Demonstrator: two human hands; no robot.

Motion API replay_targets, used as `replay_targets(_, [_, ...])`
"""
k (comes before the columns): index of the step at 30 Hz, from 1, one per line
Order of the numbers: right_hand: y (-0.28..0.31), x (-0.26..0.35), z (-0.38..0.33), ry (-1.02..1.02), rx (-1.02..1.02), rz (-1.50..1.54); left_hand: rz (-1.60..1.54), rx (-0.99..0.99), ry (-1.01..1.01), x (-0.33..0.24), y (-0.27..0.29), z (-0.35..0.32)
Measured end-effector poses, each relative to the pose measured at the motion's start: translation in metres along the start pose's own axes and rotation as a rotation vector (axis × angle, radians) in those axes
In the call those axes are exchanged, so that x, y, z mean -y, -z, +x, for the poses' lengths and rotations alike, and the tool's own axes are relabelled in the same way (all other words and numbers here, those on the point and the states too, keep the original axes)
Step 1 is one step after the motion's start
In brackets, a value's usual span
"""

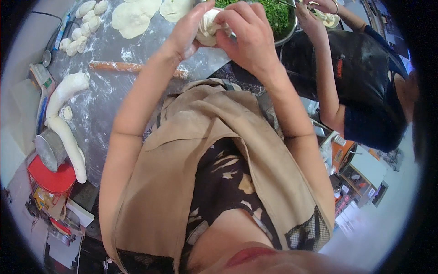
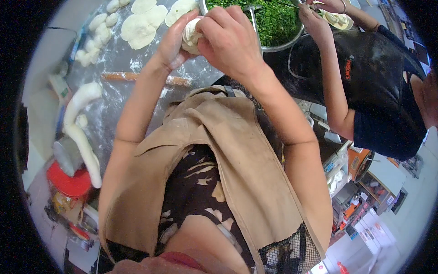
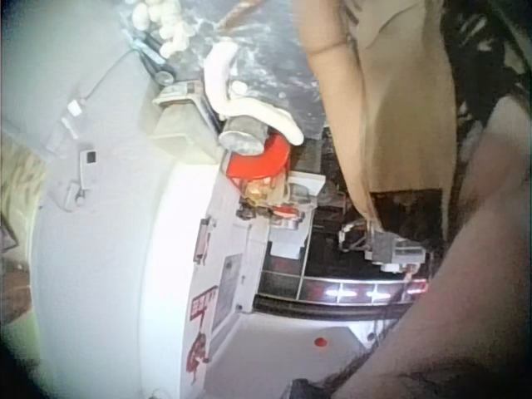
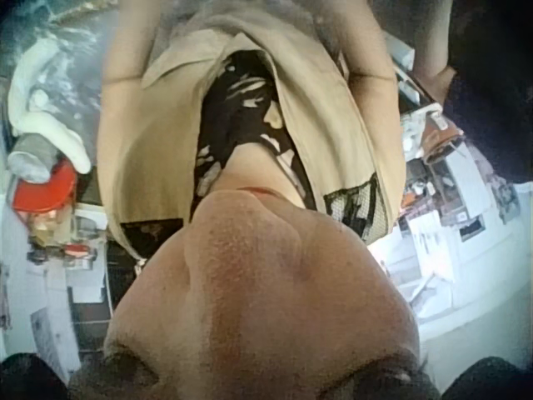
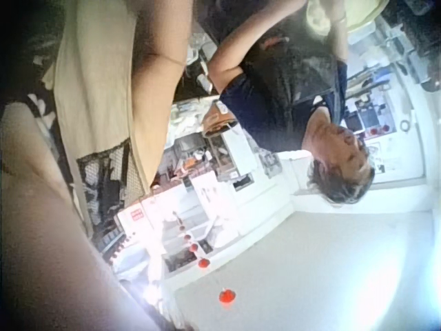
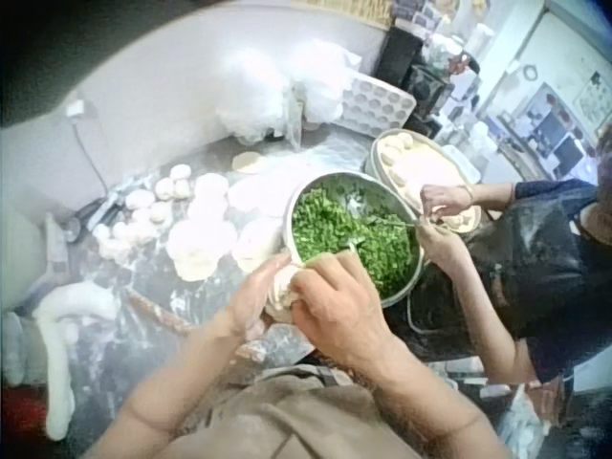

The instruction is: The person makes dumplings by filling dough rounds with chopped scallions, pinching and pleating the dough closed by hand, and rolling dough on the counter with a rolling pin.

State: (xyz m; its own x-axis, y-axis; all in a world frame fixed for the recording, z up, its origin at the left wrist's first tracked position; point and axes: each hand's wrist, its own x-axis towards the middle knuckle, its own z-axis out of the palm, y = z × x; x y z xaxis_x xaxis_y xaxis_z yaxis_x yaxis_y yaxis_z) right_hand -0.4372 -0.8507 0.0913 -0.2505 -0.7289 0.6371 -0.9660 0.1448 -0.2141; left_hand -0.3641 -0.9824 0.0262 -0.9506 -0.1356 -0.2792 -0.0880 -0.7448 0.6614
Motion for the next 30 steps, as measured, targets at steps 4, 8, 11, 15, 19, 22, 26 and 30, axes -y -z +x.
replay_targets(4, [0.015, 0.015, 0.000, 0.151, 0.162, 0.039, 0.143, 0.020, 0.051, 0.001, 0.009, -0.008])
replay_targets(8, [0.022, 0.036, 0.013, 0.098, 0.147, -0.017, 0.233, 0.153, 0.177, -0.004, 0.016, -0.010])
replay_targets(11, [0.018, 0.034, 0.016, 0.248, 0.400, -0.006, 0.550, 0.082, 0.242, -0.014, 0.010, -0.019])
replay_targets(15, [0.028, 0.056, 0.027, 0.242, 0.404, -0.051, 0.576, 0.146, 0.297, -0.018, 0.015, -0.023])
replay_targets(19, [0.015, 0.042, 0.025, 0.376, 0.565, -0.003, 0.633, 0.195, 0.281, -0.023, 0.022, -0.020])
replay_targets(22, [0.011, 0.039, 0.016, 0.362, 0.575, 0.016, 0.466, 0.242, 0.327, -0.017, 0.021, -0.018])
replay_targets(26, [0.013, 0.043, -0.002, -0.189, 0.273, 0.232, -0.007, -0.049, 0.101, 0.006, 0.033, -0.026])
replay_targets(30, [-0.025, 0.060, -0.023, -0.398, 0.124, 0.284, -0.274, -0.050, -0.014, 0.027, 0.032, -0.024])
